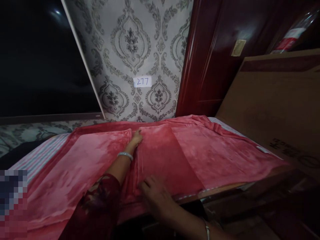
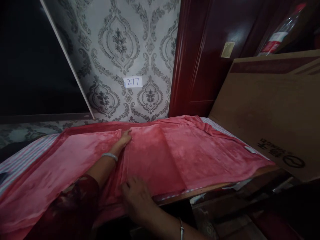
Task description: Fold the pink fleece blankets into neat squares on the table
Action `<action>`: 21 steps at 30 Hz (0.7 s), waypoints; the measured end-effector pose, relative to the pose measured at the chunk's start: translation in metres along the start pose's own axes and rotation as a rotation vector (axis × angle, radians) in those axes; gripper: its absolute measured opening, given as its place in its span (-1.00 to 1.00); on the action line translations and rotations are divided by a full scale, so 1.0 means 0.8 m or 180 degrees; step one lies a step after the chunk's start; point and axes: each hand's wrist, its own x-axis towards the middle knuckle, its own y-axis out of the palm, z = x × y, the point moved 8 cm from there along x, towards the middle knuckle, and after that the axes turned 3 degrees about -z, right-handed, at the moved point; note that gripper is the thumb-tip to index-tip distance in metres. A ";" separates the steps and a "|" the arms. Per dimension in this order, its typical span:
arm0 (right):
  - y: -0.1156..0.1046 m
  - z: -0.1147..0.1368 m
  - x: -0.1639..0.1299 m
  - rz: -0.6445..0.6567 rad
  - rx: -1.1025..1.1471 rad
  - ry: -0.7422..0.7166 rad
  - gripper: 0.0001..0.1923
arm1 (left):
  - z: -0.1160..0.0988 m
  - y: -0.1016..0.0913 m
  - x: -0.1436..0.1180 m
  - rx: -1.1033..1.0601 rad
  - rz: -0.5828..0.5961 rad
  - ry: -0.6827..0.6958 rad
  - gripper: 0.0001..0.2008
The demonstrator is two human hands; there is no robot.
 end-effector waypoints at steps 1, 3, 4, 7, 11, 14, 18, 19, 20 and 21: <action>-0.003 0.001 0.000 0.0005 -0.0008 -0.0031 -0.79 | 0.000 -0.001 0.001 -0.0009 0.0003 0.0018 -0.68; -0.011 0.004 -0.001 0.0004 -0.0026 -0.0082 -0.76 | -0.002 -0.003 0.003 -0.0030 -0.0006 0.0070 -0.65; -0.014 0.005 -0.002 0.0015 -0.0034 -0.0093 -0.74 | -0.004 -0.004 0.004 -0.0035 -0.0019 0.0099 -0.61; -0.020 0.010 -0.003 0.0078 -0.0034 -0.0146 -0.69 | -0.008 -0.006 0.008 0.0008 -0.0096 0.0200 -0.35; -0.025 0.013 -0.001 0.0117 -0.0001 -0.0179 -0.65 | -0.016 -0.002 0.016 0.0174 -0.0175 0.0374 -0.17; -0.025 0.012 0.003 0.0100 0.0011 -0.0207 -0.70 | -0.023 0.000 0.025 0.0345 -0.0236 0.0501 -0.21; -0.018 0.014 0.007 0.0140 -0.0037 -0.0328 -0.77 | -0.026 -0.008 0.033 0.0583 -0.0369 0.0598 -0.19; -0.015 0.014 0.008 0.0193 -0.0063 -0.0321 -0.78 | -0.025 -0.009 0.034 0.0642 -0.0364 0.0588 -0.19; -0.013 0.015 0.008 0.0264 -0.0085 -0.0316 -0.80 | -0.023 -0.010 0.034 0.0695 -0.0349 0.0572 -0.21; -0.012 0.016 0.008 0.0350 -0.0085 -0.0321 -0.81 | -0.021 -0.011 0.035 0.0740 -0.0331 0.0556 -0.22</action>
